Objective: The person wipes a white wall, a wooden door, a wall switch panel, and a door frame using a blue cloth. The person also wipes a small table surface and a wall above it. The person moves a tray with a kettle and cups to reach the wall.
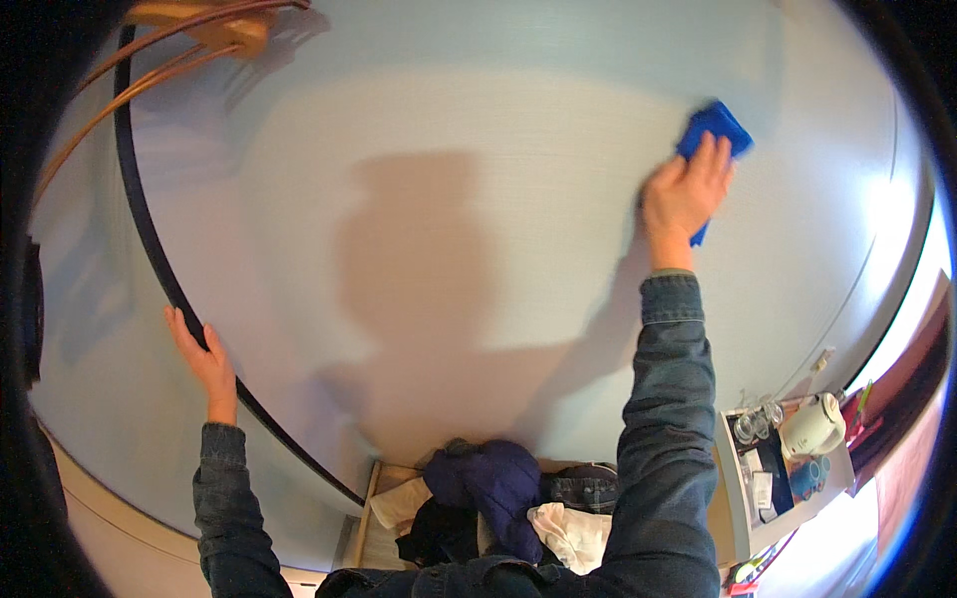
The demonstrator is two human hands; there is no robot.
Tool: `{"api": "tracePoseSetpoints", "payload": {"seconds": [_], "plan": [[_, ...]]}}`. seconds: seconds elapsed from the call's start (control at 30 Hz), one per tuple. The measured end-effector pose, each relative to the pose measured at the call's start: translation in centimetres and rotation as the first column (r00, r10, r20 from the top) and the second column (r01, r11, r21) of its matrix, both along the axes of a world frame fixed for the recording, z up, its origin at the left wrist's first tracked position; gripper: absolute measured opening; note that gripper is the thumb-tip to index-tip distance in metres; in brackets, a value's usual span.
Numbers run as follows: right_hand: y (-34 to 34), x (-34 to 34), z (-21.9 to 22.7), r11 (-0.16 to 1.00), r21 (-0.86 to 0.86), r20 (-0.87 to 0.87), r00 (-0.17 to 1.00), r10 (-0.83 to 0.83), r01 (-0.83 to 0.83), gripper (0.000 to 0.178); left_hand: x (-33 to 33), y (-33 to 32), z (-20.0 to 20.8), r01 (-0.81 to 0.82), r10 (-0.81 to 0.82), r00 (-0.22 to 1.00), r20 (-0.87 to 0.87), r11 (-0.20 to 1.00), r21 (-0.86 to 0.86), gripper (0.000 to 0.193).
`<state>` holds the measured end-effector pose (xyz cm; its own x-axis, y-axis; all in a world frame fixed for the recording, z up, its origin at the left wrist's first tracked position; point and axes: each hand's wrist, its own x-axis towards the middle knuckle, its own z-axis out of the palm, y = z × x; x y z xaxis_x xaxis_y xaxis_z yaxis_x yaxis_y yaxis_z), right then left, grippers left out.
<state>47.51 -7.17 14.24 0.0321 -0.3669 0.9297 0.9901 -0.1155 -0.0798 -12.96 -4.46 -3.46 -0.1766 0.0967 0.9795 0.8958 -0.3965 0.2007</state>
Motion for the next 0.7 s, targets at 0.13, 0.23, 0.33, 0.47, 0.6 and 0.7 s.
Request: {"api": "tracePoseSetpoints", "payload": {"seconds": [0.13,0.23,0.33,0.47,0.6,0.7], "plan": [[3.5,-11.9,1.2,0.987,-0.142,0.249,0.962,0.113,-0.079,0.048,-0.2,0.5,-0.3,-0.042,0.042,0.999,-0.025,0.999,0.016,0.048],[5.6,-20.5,1.3,0.937,-0.31,0.35,0.897,0.27,-0.161,0.053,-0.2,0.7,-0.4,-0.064,0.067,0.996,-0.06,0.996,0.056,0.048],[7.6,-27.1,0.7,0.892,-0.412,0.368,0.862,0.35,-0.186,0.057,-0.1,0.8,-0.5,-0.042,0.05,0.995,-0.082,0.995,0.091,0.048],[10.8,-33.9,-1.2,0.821,-0.506,0.438,0.742,0.508,-0.264,0.047,0.2,0.7,-0.6,-0.046,0.049,0.997,-0.058,0.997,0.055,0.049],[13.1,-38.7,-5.1,0.744,-0.589,0.486,0.599,0.637,-0.314,0.043,0.4,0.7,-0.8,-0.019,0.022,0.998,-0.055,0.998,0.067,0.049],[13.6,-39.9,-9.4,0.7,-0.683,0.519,0.535,0.667,-0.209,0.041,0.4,1.0,-0.9,-0.043,0.048,0.996,-0.07,0.996,0.073,0.05]]}}
